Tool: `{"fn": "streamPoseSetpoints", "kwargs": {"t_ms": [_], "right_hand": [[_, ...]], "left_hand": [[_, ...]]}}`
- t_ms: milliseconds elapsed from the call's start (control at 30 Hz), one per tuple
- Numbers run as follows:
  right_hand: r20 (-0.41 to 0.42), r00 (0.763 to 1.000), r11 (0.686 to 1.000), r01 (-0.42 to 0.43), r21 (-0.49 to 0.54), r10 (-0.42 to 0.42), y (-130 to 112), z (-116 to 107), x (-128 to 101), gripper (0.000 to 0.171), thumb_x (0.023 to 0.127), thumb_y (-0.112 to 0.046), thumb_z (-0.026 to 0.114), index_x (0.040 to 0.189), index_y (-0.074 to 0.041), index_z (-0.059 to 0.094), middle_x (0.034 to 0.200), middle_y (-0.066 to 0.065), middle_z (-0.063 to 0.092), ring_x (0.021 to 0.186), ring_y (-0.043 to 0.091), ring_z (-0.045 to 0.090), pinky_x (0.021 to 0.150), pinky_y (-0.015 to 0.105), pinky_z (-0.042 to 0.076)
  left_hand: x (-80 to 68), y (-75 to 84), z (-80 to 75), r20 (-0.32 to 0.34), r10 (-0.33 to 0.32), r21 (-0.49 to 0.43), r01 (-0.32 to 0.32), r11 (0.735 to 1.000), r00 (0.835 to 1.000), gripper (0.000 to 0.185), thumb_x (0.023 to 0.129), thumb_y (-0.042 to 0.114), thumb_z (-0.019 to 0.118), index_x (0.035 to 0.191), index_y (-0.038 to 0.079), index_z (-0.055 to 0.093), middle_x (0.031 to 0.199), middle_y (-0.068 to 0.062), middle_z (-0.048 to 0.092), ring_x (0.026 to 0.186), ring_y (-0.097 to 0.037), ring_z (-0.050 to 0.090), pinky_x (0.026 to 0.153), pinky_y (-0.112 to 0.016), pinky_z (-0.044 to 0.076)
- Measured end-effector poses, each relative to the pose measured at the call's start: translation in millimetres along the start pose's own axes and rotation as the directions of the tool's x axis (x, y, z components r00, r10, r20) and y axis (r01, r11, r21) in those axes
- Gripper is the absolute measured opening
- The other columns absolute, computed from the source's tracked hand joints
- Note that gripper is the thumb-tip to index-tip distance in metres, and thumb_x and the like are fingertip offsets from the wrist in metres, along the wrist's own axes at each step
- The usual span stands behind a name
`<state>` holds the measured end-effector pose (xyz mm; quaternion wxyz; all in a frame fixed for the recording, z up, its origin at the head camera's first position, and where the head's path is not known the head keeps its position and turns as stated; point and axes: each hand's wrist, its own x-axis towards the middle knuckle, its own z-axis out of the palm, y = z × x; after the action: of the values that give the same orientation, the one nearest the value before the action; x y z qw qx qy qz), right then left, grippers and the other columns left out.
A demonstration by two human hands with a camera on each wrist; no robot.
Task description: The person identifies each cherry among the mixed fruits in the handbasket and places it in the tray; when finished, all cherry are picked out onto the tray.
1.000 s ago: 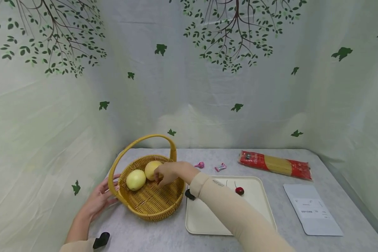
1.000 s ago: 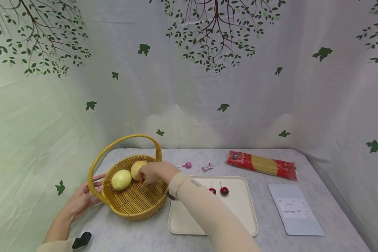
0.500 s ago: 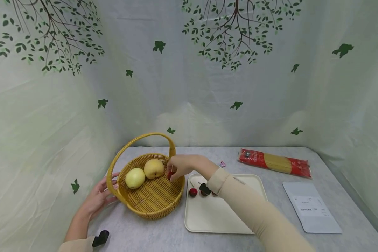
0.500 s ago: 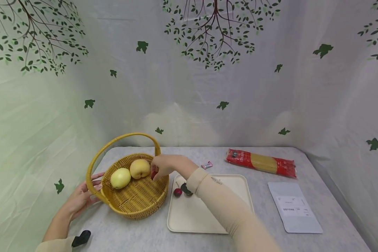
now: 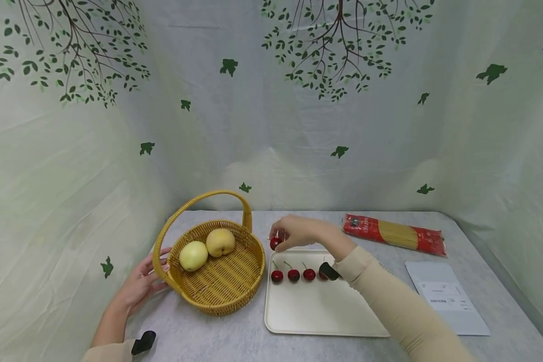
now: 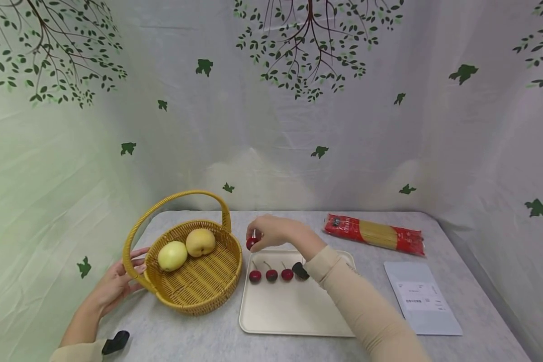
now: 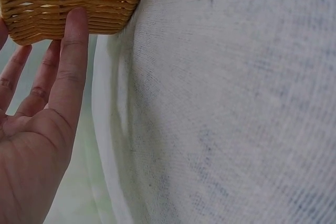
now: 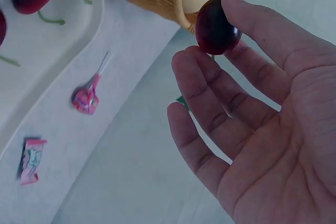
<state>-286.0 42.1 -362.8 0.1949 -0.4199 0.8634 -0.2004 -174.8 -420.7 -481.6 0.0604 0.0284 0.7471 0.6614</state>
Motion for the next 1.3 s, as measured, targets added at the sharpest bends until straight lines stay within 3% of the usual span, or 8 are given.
{"fn": "streamPoseSetpoints", "kwargs": {"t_ms": [300, 500, 833, 1300], "right_hand": [[-0.074, 0.992, 0.993, -0.096, 0.075, 0.101, 23.7, 2.7, -45.7, 0.028, 0.098, -0.02, 0.081, 0.125, -0.016, 0.073, 0.105, -0.005, 0.072, 0.098, 0.012, 0.067, 0.087, 0.03, 0.06], [-0.117, 0.979, 0.977, -0.149, 0.155, 0.168, 43.6, 7.2, -74.7, 0.026, 0.097, -0.017, 0.081, 0.121, -0.017, 0.074, 0.108, -0.003, 0.072, 0.099, 0.014, 0.068, 0.085, 0.031, 0.062], [-0.226, 0.937, 0.959, -0.232, 0.165, 0.266, 83.0, 20.7, -120.1, 0.026, 0.093, -0.01, 0.084, 0.117, -0.011, 0.075, 0.106, 0.0, 0.074, 0.097, 0.017, 0.069, 0.085, 0.033, 0.064], [-0.205, 0.879, 0.888, -0.371, 0.273, 0.43, 115.2, 50.3, -166.0, 0.029, 0.088, -0.009, 0.088, 0.114, -0.01, 0.074, 0.105, 0.002, 0.071, 0.096, 0.019, 0.066, 0.085, 0.037, 0.064]], "left_hand": [[-1.5, 2.4, -0.4, -0.001, -0.008, 0.014, 0.008, 1.0, 1.0, 0.06, 0.111, 0.013, 0.059, 0.165, 0.01, 0.034, 0.134, 0.017, 0.058, 0.119, 0.0, 0.065, 0.091, -0.035, 0.063], [-2.8, 2.5, 1.9, -0.018, -0.019, 0.012, 0.019, 1.0, 1.0, 0.058, 0.11, 0.013, 0.06, 0.164, 0.013, 0.037, 0.133, 0.018, 0.058, 0.118, -0.001, 0.065, 0.091, -0.035, 0.063], [-0.6, 2.8, 0.7, -0.017, -0.029, 0.015, 0.029, 0.999, 0.999, 0.062, 0.111, 0.015, 0.061, 0.166, 0.011, 0.033, 0.133, 0.017, 0.059, 0.117, -0.001, 0.066, 0.091, -0.035, 0.063], [1.5, 2.9, -0.2, 0.018, -0.007, -0.031, 0.008, 0.999, 1.0, 0.056, 0.111, 0.01, 0.057, 0.163, 0.013, 0.037, 0.131, 0.014, 0.063, 0.117, -0.002, 0.067, 0.09, -0.034, 0.064]]}}
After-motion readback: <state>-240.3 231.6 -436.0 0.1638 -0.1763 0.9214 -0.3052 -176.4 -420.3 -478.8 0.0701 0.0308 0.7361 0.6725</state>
